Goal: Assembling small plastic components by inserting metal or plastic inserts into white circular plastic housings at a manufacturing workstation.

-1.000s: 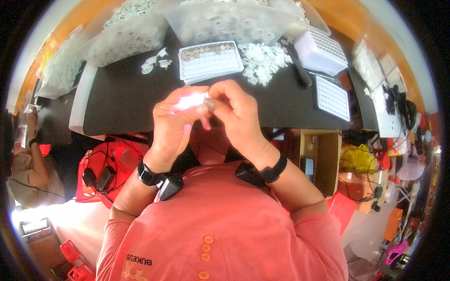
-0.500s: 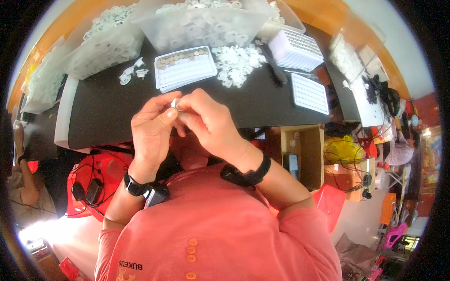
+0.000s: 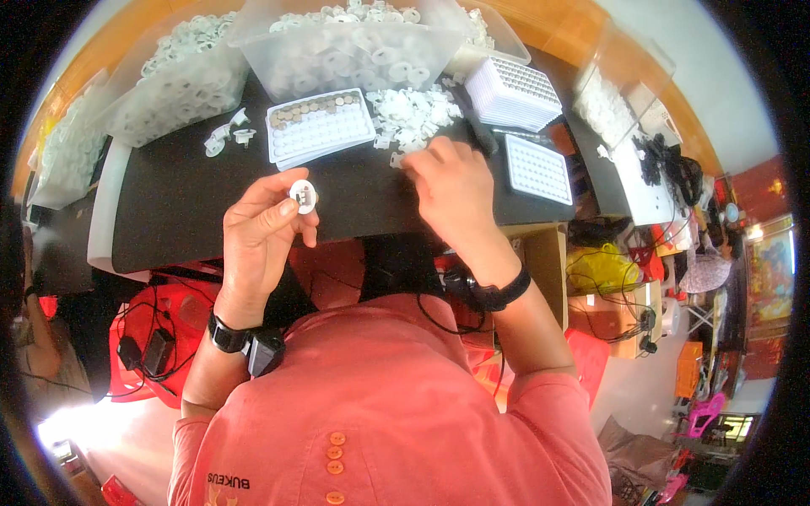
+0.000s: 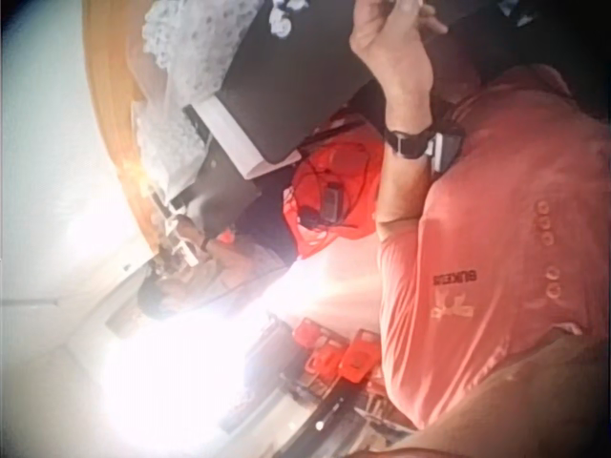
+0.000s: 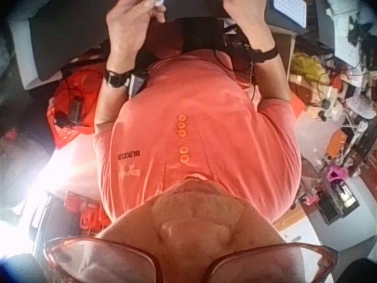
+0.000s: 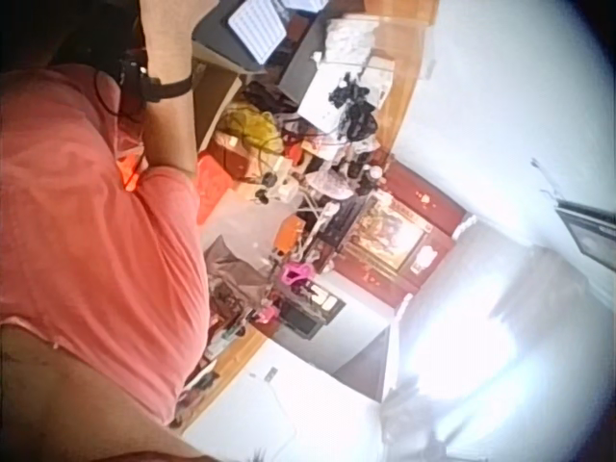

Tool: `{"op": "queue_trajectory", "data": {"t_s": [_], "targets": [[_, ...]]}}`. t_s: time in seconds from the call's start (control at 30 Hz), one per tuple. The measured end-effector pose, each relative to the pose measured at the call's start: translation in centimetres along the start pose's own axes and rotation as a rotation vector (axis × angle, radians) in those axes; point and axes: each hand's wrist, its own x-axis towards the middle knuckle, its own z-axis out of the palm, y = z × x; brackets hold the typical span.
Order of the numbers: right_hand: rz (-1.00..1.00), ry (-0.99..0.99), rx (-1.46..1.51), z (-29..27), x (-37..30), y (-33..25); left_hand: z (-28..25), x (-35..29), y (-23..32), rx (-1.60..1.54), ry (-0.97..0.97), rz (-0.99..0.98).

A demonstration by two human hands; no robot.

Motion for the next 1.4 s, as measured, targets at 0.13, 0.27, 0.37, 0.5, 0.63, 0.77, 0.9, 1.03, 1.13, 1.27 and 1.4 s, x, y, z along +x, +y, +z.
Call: {"op": "queue_trajectory", "data": {"t_s": [0.13, 0.27, 0.37, 0.5, 0.63, 0.77, 0.9, 1.03, 1.13, 1.27, 1.4], "targets": [[0.029, 0.047, -0.019, 0.3, -0.2, -0.4, 0.0, 0.1, 0.1, -0.008, -0.004, -0.004], [-0.039, 0.100, 0.026, 0.3, -0.4, -1.0, -0.1, 0.0, 0.1, 0.000, -0.008, 0.001], [0.034, 0.174, 0.073, 0.4, -0.6, -0.2, 0.0, -0.1, 0.1, -0.018, -0.006, -0.005], [0.090, 0.184, 0.068, 0.6, 0.1, -0.8, -0.1, 0.1, 0.1, -0.006, -0.014, -0.020], [0.001, 0.082, -0.116, 1.0, 0.4, -1.7, -0.3, 0.0, 0.0, 0.037, -0.030, -0.020], [-0.054, -0.009, -0.191, 0.7, 0.3, -1.6, -0.5, 0.2, 0.2, 0.022, -0.039, -0.048], [-0.040, -0.010, -0.147, 0.7, 0.4, -1.2, -1.2, 0.7, 0.2, -0.075, -0.073, -0.081], [-0.001, -0.001, 0.020, 0.6, 0.6, -1.4, -1.6, 0.7, 0.4, -0.191, -0.081, -0.091], [0.168, -0.020, 0.255, 0.0, 1.1, -2.9, -1.8, 0.9, 0.1, -0.255, -0.110, -0.107], [0.353, -0.039, 0.959, -1.0, 2.9, -5.7, -1.9, 0.9, 0.0, -0.286, -0.127, -0.083], [0.316, -0.149, 1.124, -1.5, 4.4, -7.8, -2.1, 1.0, -0.1, -0.289, -0.132, -0.096]]}}
